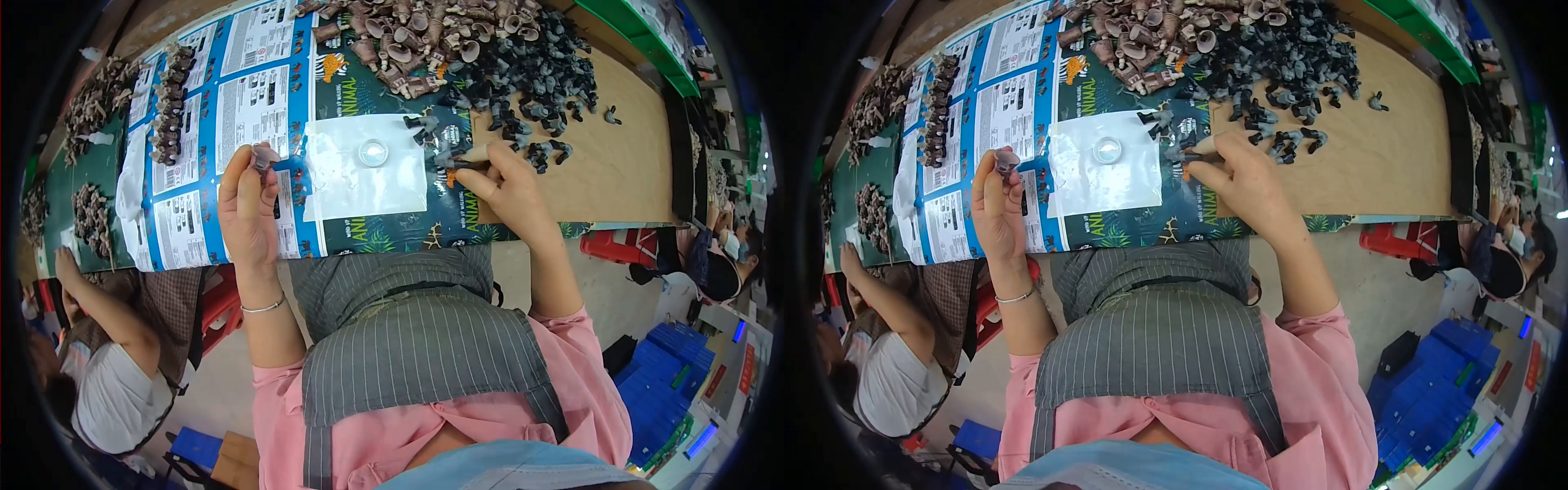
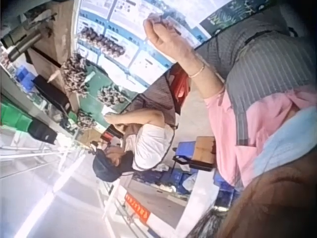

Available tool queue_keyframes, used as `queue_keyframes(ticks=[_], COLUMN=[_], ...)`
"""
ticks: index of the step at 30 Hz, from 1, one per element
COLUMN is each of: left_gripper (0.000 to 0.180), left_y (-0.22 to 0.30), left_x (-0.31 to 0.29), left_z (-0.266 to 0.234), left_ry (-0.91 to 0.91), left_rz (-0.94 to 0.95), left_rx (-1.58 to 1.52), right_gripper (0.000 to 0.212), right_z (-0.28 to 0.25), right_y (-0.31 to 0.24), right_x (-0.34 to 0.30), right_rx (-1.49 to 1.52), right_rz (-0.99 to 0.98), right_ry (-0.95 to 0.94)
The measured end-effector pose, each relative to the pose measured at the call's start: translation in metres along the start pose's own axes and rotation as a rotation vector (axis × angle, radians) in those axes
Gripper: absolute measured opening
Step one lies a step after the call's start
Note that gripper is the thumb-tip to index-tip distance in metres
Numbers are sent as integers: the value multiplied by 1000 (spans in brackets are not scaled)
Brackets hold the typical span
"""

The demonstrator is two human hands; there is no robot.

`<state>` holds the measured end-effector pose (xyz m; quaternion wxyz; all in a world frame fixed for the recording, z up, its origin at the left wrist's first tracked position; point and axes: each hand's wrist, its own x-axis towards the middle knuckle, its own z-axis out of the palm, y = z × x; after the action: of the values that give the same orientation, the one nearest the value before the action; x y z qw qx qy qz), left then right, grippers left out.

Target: The person assembles two different small plastic components by hand at a workbench.

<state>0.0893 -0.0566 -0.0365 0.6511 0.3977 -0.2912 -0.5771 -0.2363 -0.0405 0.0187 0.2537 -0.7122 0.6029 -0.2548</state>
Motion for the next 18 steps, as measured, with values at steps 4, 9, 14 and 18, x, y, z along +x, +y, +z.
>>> queue_keyframes(ticks=[4,9,14,18], left_gripper=[33,30,32,32], left_y=[-2,-6,-7,-6], left_x=[-2,-4,-5,-5], left_z=[1,0,4,4], left_ry=[-28,-56,-80,-86], left_rz=[4,46,42,48], left_rx=[76,143,171,149], right_gripper=[18,21,17,16], right_z=[13,27,30,34], right_y=[-19,-34,-50,-52], right_x=[9,32,46,53], right_rx=[191,-131,-253,-367], right_rz=[132,-259,-415,-513], right_ry=[-3,23,-8,-84])
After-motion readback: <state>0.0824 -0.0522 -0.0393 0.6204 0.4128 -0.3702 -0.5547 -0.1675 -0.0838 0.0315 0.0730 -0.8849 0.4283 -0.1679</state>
